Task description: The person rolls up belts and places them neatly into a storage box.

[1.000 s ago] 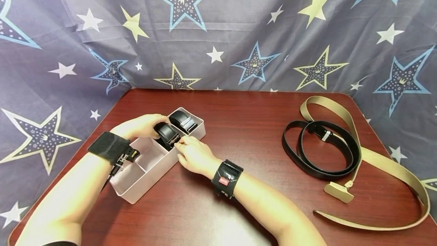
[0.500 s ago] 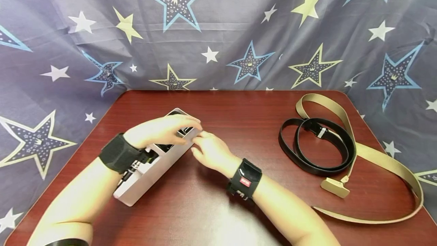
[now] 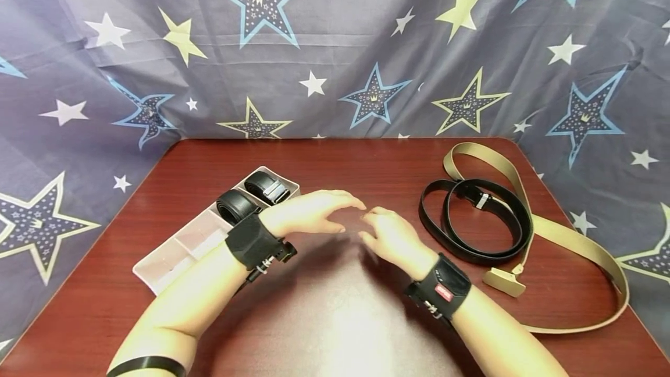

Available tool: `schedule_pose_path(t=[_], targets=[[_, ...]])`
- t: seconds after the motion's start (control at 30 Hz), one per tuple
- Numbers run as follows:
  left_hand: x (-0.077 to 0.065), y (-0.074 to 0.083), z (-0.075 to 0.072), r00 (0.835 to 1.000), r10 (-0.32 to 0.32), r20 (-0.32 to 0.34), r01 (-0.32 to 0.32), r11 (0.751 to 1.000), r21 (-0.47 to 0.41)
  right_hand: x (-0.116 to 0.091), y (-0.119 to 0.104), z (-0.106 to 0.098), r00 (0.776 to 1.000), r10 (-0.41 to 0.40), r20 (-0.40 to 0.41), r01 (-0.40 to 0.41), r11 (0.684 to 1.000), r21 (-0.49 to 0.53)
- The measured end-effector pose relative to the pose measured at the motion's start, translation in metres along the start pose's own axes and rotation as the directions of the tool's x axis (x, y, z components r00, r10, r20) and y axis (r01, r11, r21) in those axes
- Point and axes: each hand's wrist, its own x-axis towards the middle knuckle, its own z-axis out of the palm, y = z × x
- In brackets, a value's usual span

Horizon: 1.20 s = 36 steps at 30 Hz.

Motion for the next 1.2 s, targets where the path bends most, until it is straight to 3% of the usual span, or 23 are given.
schedule_pose_path(t=[0.17, 0.27, 0.4, 0.5, 0.67, 0.7, 0.73, 0.9, 0.93, 0.97, 1.2], targets=[[0.024, -0.001, 0.020, 0.999, 0.001, -0.041, -0.003, 0.999, -0.036, -0.021, 0.021, -0.024, 0.993, 0.112, 0.030, -0.112, 0.994, -0.004], [0.038, 0.002, 0.027, 0.999, 0.004, -0.054, -0.007, 0.998, -0.066, -0.031, 0.038, -0.037, 0.976, 0.212, 0.053, -0.211, 0.977, -0.020], [0.058, 0.011, 0.036, 0.999, 0.009, -0.053, -0.015, 0.992, -0.122, -0.041, 0.059, -0.047, 0.927, 0.363, 0.097, -0.360, 0.932, -0.046], [0.072, 0.016, 0.045, 0.999, 0.004, -0.035, -0.008, 0.992, -0.122, -0.047, 0.069, -0.048, 0.896, 0.437, 0.083, -0.435, 0.899, -0.047], [0.097, 0.021, 0.061, 0.999, -0.038, -0.019, 0.037, 0.998, -0.052, -0.052, 0.078, -0.046, 0.860, 0.508, 0.038, -0.507, 0.861, -0.045], [0.101, 0.021, 0.064, 0.999, -0.048, -0.021, 0.048, 0.998, -0.027, -0.053, 0.079, -0.045, 0.851, 0.524, 0.042, -0.522, 0.852, -0.047], [0.113, 0.014, 0.078, 0.998, -0.048, -0.036, 0.048, 0.999, 0.003, -0.054, 0.080, -0.045, 0.838, 0.543, 0.051, -0.541, 0.840, -0.049], [0.133, 0.021, 0.096, 0.998, -0.014, -0.060, 0.024, 0.985, 0.169, -0.056, 0.084, -0.046, 0.797, 0.590, 0.131, -0.585, 0.808, -0.074], [0.136, 0.023, 0.099, 0.998, -0.005, -0.062, 0.017, 0.979, 0.205, -0.057, 0.085, -0.046, 0.792, 0.592, 0.148, -0.587, 0.806, -0.079], [0.133, 0.033, 0.092, 0.999, -0.007, -0.046, 0.018, 0.974, 0.226, -0.057, 0.086, -0.046, 0.788, 0.594, 0.162, -0.588, 0.804, -0.086], [0.142, 0.037, 0.103, 0.998, -0.058, -0.001, 0.056, 0.958, 0.281, -0.058, 0.089, -0.047, 0.744, 0.633, 0.213, -0.622, 0.773, -0.125]])
